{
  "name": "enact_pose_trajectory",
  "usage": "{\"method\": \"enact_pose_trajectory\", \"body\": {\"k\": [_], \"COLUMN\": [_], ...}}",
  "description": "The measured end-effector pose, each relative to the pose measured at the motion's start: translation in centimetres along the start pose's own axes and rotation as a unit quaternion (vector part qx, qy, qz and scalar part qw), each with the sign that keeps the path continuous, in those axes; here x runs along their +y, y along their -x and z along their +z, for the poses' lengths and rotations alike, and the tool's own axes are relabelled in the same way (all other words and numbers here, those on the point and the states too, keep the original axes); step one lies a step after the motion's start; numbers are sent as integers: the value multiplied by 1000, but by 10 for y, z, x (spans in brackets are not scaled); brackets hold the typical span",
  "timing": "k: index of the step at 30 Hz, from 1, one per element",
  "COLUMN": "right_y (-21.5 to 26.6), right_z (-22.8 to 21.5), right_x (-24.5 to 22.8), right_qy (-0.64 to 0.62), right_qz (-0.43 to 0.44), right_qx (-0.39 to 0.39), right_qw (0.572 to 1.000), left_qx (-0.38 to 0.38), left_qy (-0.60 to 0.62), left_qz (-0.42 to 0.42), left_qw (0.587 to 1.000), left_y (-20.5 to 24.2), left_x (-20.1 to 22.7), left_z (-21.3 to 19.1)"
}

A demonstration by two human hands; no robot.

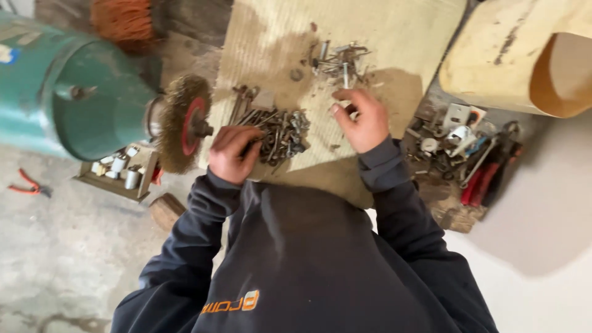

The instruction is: The person sorts a pile of mixed metal fasteners, including bolts, nuts, and washers, on a workbench. They separate the items by hand into different piles and then transfer the sorted fasteners into a plastic container.

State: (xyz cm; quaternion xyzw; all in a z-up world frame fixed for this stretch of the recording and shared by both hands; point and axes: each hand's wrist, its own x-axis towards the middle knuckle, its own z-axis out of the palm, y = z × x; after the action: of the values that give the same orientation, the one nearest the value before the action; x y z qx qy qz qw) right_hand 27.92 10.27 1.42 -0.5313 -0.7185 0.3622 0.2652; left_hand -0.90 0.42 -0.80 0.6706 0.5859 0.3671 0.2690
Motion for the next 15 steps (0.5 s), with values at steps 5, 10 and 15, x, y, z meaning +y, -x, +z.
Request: {"method": "enact_pose_trajectory", "body": {"k": [5,10,15], "right_y": [-23,-59,-74], "right_z": [-11,21,41], "right_x": [23,44,62], "right_qy": [97,225,359], "right_qz": [40,-20,-72], "right_qx": [-26,-40,-28], "right_qw": [994,973,930], "left_qx": [-7,-14,-35], "left_qy": [43,42,-26], "left_qz": [3,23,54], "left_qw": [999,999,998], "left_y": [-22,-57,-79], "left_x": [13,38,39], "left_z": [3,14,23]}}
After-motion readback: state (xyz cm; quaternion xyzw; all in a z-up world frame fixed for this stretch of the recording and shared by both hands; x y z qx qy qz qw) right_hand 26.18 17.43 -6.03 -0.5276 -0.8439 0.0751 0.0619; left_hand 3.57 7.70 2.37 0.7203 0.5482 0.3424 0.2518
